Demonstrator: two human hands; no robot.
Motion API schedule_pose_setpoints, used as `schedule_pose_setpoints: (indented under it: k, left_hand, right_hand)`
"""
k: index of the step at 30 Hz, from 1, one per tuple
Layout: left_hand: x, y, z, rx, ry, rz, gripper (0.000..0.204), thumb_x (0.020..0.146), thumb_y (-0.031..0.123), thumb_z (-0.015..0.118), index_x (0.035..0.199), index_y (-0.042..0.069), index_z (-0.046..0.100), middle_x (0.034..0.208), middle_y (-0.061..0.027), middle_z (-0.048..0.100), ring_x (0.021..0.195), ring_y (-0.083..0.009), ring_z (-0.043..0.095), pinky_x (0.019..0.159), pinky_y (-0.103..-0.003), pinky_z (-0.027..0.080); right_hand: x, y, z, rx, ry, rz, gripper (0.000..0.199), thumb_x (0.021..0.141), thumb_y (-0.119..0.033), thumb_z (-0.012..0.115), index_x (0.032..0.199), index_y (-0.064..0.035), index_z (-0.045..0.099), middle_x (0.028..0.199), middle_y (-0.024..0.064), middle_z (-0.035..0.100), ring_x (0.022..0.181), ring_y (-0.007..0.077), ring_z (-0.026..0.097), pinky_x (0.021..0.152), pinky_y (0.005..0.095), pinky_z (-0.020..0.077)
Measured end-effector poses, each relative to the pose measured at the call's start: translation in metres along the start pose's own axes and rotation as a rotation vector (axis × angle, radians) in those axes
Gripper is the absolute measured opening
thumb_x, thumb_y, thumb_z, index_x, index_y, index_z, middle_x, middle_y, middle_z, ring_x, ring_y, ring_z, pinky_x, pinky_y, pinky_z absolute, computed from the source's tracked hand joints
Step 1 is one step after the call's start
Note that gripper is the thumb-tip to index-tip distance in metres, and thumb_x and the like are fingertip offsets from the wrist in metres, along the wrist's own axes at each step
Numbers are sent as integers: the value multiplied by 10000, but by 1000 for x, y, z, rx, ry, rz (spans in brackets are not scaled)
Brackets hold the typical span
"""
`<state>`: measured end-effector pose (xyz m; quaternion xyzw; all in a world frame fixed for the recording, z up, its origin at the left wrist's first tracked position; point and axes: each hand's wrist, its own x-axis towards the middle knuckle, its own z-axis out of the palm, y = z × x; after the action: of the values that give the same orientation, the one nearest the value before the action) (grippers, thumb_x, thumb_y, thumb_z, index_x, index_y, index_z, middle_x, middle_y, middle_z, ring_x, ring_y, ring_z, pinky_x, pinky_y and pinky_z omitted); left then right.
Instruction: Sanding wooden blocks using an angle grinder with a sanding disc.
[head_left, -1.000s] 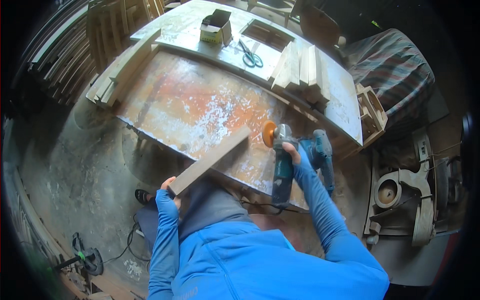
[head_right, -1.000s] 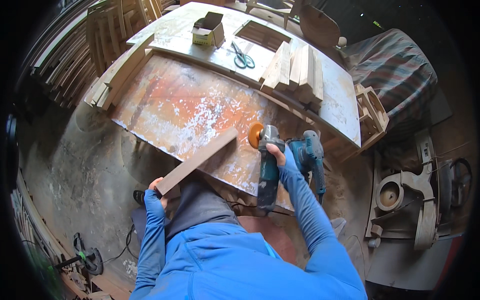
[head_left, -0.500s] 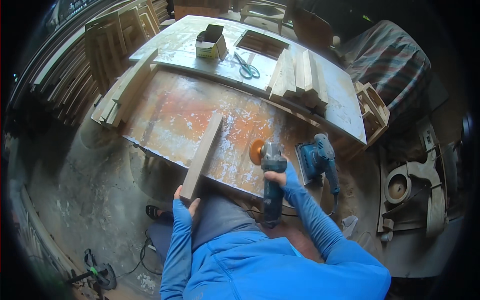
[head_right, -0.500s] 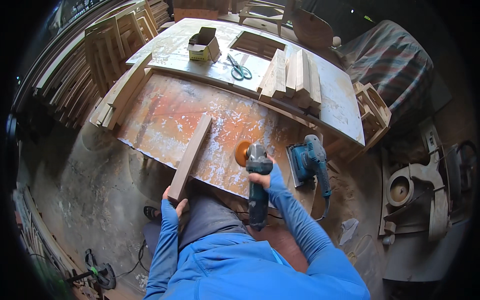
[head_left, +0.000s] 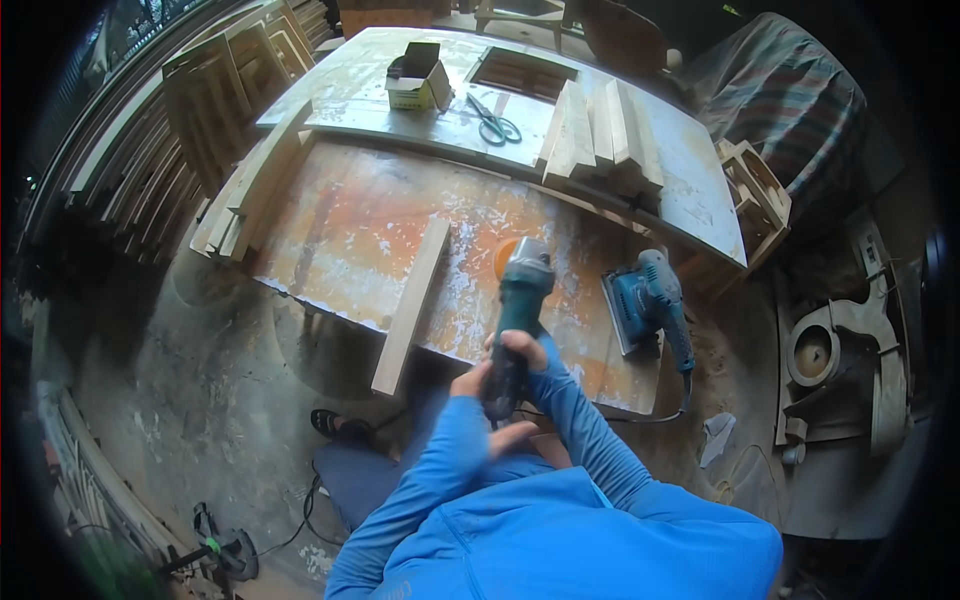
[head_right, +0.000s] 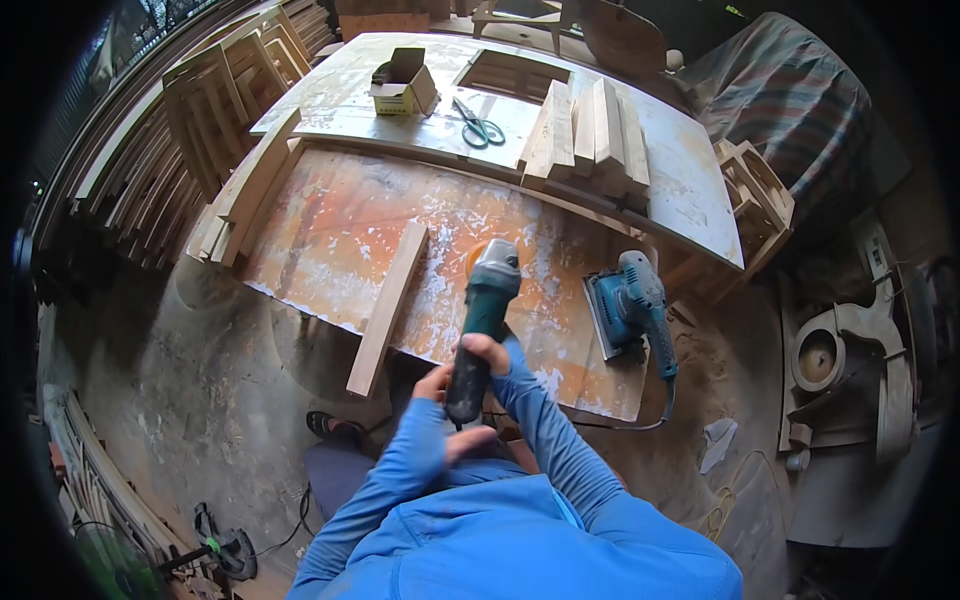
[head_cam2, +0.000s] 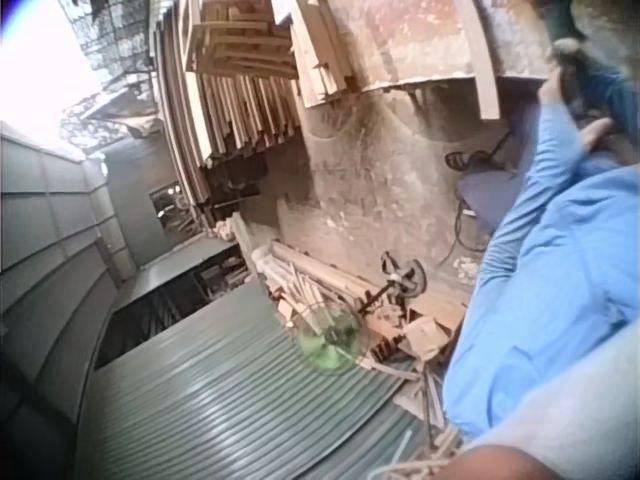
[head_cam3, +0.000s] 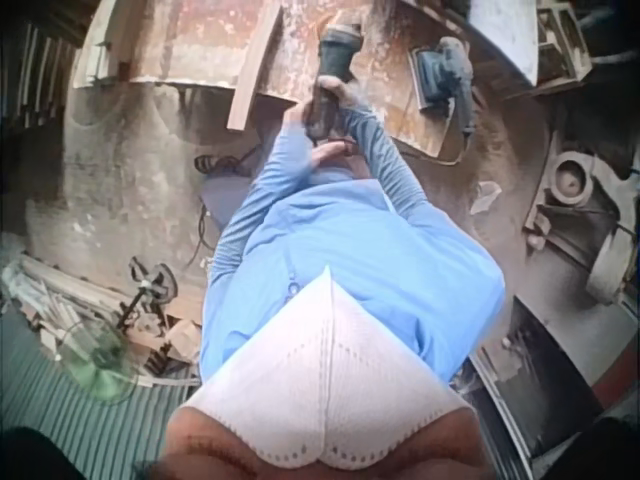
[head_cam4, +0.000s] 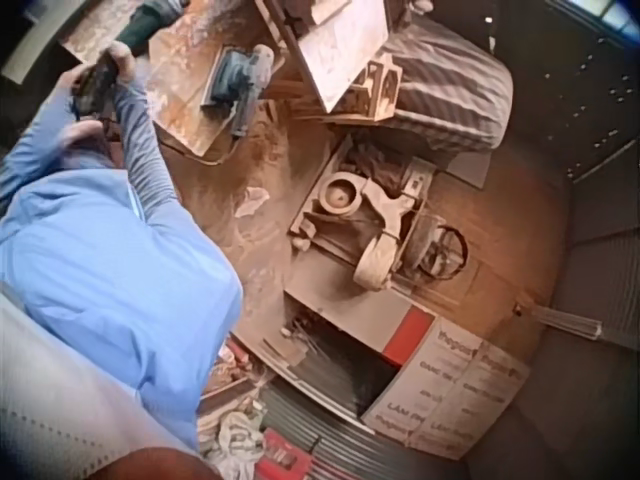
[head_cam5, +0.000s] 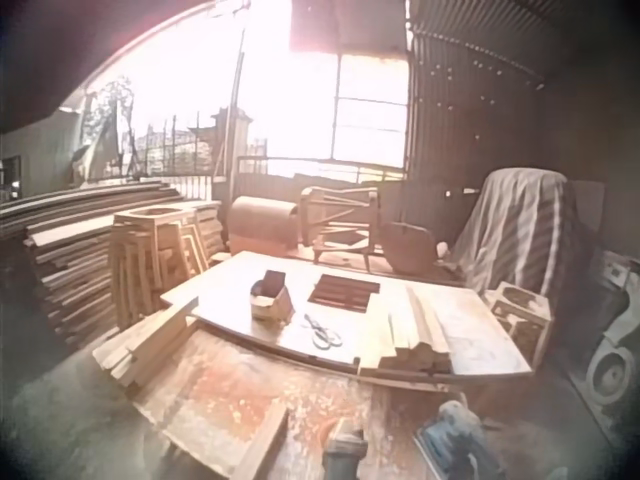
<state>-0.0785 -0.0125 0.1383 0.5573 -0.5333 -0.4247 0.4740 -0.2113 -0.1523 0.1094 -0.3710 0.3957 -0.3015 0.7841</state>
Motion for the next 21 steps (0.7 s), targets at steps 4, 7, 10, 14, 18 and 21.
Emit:
schedule_pose_setpoints:
  k: [4, 7, 10, 14, 18, 21]
  left_hand:
    - [12, -47, 34, -117, 176, 24, 1009, 739, 188, 875, 1490, 41, 219, 1351, -201, 445, 1187, -255, 522, 1010, -416, 447]
    - [26, -41, 22, -204, 113, 40, 964, 794, 174, 832, 1493, 34, 184, 1353, -207, 455, 1167, -254, 547, 979, -395, 473]
    - [45, -33, -5, -151, -122, -101, 789, 847, 198, 797, 1454, -1, 334, 1223, -201, 584, 1142, -225, 575, 971, -373, 479]
    - [55, -46, -55, 704, 245, 168, 661, 808, 255, 796, 1347, -2, 513, 1190, -219, 612, 1073, -382, 576, 972, -465, 447]
    - [49, -77, -89, 875, 336, -8, 754, 775, 281, 796, 1393, 16, 456, 1208, -235, 578, 1087, -417, 550, 977, -470, 432]
    - [43, -96, -93, 838, 262, -233, 803, 788, 257, 777, 1445, 37, 371, 1166, -249, 576, 1066, -431, 576, 902, -486, 479]
  right_hand:
    - [0, -4, 25, -245, 56, -306, 616, 722, -358, 758, 1183, -2, 557, 965, 110, 621, 807, 203, 616, 779, 318, 538]
    - [-16, -31, 31, -40, -91, -199, 608, 728, -307, 751, 1198, 12, 534, 988, 124, 628, 850, 214, 636, 764, 342, 554]
    - [8, -42, 4, -293, -51, -106, 542, 732, -302, 785, 1117, 11, 567, 936, 130, 664, 822, 215, 665, 739, 318, 555]
    - [55, -29, -53, -1273, 410, -270, 765, 661, -304, 856, 1251, 34, 505, 1025, 255, 664, 931, 358, 679, 824, 424, 543]
    - [63, -39, -64, -1399, 462, -257, 861, 678, -260, 838, 1377, 4, 412, 1077, 295, 656, 1006, 417, 668, 860, 463, 529]
    - [57, -51, -34, -1482, 486, -154, 818, 713, -218, 805, 1393, -5, 403, 1086, 265, 668, 1011, 416, 665, 886, 468, 519]
